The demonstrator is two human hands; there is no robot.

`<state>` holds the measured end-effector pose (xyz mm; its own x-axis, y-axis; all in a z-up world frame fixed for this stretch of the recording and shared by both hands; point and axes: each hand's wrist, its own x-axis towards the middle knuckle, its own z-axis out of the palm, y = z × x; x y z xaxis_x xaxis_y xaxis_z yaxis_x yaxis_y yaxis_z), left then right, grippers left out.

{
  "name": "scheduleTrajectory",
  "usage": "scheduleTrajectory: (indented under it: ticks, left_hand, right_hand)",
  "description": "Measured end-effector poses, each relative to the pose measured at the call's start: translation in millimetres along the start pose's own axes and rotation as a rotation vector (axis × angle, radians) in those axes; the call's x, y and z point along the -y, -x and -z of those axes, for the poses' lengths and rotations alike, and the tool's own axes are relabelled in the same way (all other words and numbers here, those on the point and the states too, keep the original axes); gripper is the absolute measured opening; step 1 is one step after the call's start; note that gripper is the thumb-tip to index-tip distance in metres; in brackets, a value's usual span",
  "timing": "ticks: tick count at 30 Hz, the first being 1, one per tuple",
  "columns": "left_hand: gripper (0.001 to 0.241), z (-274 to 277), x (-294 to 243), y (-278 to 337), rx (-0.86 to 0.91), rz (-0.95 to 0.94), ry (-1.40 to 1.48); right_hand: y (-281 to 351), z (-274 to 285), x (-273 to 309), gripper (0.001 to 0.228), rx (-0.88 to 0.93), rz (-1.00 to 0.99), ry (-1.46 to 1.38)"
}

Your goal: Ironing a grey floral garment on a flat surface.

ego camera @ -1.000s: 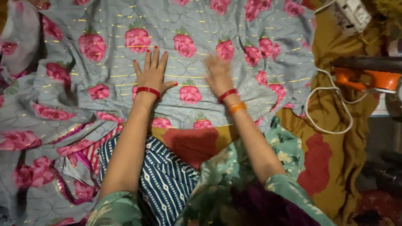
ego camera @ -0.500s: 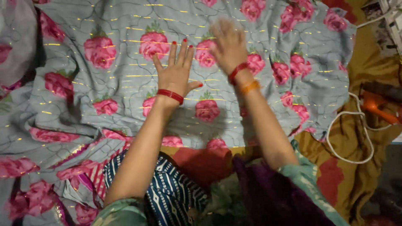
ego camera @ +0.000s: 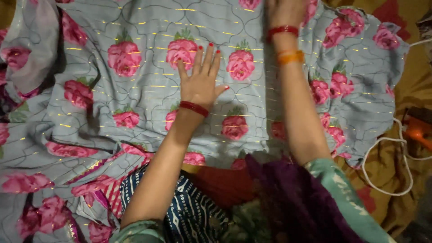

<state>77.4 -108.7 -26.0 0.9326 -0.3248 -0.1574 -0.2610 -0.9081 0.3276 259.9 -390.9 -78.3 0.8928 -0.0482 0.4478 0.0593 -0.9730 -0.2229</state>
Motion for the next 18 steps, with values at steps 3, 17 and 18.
scheduleTrajectory:
  ticks: [3,17,18]
  left_hand:
    - [0.103,-1.0,7.1,-7.1,-0.181,0.008,-0.056]
    - [0.124,49.9,10.8,-1.6,0.159,0.329,0.03]
    - [0.124,50.2,10.0,0.0,0.162,0.339,0.033]
  right_hand:
    - [21.8,56.9,112.7,0.033,-0.073,0.281,-0.211]
    - [4.3,21.3,-18.3,0.051,0.114,0.213,0.032]
    - [-4.6,12.2,-28.8,0.051,0.122,0.219,0.027]
